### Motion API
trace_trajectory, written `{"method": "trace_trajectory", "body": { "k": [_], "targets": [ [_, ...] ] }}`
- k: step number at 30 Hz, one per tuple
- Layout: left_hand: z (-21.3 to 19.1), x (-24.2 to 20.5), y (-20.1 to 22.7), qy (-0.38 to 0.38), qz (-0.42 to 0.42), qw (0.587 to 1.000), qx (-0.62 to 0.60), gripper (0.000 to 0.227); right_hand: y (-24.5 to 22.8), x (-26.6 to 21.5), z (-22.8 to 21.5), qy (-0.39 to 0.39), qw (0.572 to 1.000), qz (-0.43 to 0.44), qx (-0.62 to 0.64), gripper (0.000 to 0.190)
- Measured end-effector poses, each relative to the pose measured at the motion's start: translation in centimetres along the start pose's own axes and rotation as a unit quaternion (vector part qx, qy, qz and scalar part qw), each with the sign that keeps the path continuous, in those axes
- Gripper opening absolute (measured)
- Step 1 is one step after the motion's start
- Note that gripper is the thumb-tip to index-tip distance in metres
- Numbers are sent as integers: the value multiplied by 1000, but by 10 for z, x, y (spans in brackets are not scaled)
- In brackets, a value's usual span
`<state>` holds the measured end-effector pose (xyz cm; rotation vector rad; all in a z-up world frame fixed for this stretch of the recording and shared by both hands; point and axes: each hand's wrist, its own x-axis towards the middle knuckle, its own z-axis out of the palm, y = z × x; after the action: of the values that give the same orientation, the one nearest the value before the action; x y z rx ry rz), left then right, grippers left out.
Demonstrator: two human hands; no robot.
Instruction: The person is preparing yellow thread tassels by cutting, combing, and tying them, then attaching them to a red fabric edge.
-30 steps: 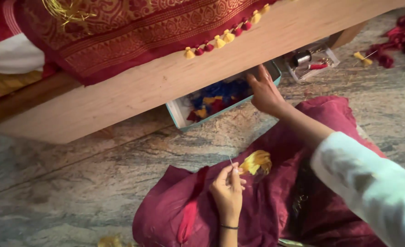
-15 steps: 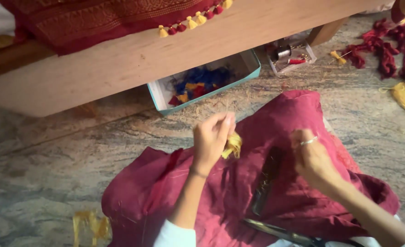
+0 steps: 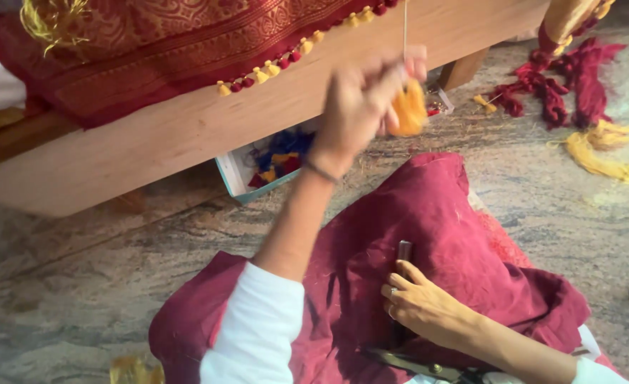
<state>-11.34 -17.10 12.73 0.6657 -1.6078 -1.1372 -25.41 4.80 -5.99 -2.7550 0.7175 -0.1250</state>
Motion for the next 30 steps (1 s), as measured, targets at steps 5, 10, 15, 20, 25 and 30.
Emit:
{"method": "trace_trajectory", "body": {
  "k": [5,10,15,20,25,30],
  "targets": [
    [40,-125,-96,-97,-161,977,-106,22,-4,-26,-81,172,983,-56,34,8],
    [66,-239,-107,-64,-282,948,-135,21,52,-78,-51,273,894,344,91,25],
    [76,-279,-91,27,-311,936,-164,24,67,-53,-70,248,924,290,25,16],
    [69,-294,-93,81,-254,962,-60,29,109,-38,-78,83,957,275,-47,21],
    [61,-288,-92,98,-260,960,-32,31,121,-37,-73,142,902,408,-12,21],
    [66,-290,-90,130,-283,949,-59,33,102,-17,-108,-99,891,424,-125,24]
  ]
}}
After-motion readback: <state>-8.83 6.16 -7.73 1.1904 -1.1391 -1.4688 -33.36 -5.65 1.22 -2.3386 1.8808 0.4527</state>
